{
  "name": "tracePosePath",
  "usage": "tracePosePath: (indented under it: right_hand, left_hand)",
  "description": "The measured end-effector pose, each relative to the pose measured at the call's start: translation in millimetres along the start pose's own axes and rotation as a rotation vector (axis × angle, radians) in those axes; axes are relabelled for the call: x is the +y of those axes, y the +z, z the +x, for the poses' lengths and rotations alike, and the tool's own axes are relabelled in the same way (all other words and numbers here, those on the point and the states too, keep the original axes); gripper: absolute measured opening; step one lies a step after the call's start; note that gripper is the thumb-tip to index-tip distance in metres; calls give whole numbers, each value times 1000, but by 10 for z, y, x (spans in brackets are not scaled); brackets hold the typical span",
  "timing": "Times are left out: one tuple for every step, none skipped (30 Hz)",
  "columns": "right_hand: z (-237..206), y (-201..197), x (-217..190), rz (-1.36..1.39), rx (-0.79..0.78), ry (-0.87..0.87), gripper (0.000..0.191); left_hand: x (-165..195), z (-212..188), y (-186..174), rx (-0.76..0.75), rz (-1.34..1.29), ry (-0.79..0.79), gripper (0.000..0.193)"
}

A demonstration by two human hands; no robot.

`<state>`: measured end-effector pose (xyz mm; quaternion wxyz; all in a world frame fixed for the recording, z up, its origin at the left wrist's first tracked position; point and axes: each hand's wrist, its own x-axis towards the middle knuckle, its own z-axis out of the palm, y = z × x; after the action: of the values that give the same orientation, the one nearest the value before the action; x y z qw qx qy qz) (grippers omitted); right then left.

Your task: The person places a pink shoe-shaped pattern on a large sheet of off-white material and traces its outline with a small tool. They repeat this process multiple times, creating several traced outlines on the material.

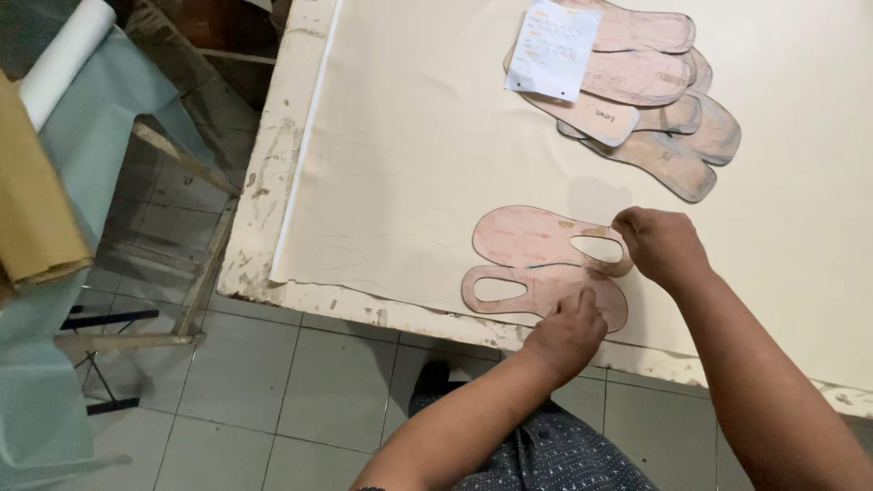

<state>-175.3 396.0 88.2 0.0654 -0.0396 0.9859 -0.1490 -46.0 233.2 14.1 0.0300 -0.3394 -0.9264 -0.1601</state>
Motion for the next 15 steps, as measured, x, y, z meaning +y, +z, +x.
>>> tracePosePath:
  right_hand:
    - [-33,-4,64,67,32,-9,24]
    - [-69,16,115,134,63,-17,24]
    - [-85,24,169,202,97,-26,25]
    - [-91,14,224,199,96,-8,25]
    - [-109,8,276,197,91,11,26]
    - [-141,18,320,195,82,30,26]
    - [-174,26,366,158,87,27,26]
    - [-208,19,415,120,92,24,26]
    - [-256,19,458,79,95,21,26]
    - [-309,31,487,85,101,12,25]
    - [-365,36,507,89,110,1,25]
    - [-424,34,521,93,119,-12,24]
    - [-484,40,524,102,119,-2,24]
    - [-555,54,512,111,119,8,24]
    - [-618,74,486,120,119,18,23]
  left_hand:
    - [12,-1,10,29,-2,4,28]
    - [34,-13,26,51,-18,7,29]
    - [40,-12,44,75,-30,11,29]
    - [34,-1,59,100,-40,14,29]
    - [36,11,76,113,-42,21,30]
    - [39,10,96,123,-46,25,30]
    - [33,10,118,131,-50,29,31]
    - [27,19,137,156,-30,35,32]
    - [30,22,159,180,-13,41,33]
    - [31,21,184,204,3,48,34]
    - [31,23,202,186,-9,45,34]
    - [34,22,219,168,-21,41,34]
    - [31,20,234,150,-32,37,35]
    - [28,11,244,166,-13,47,34]
    - [22,1,250,182,6,58,33]
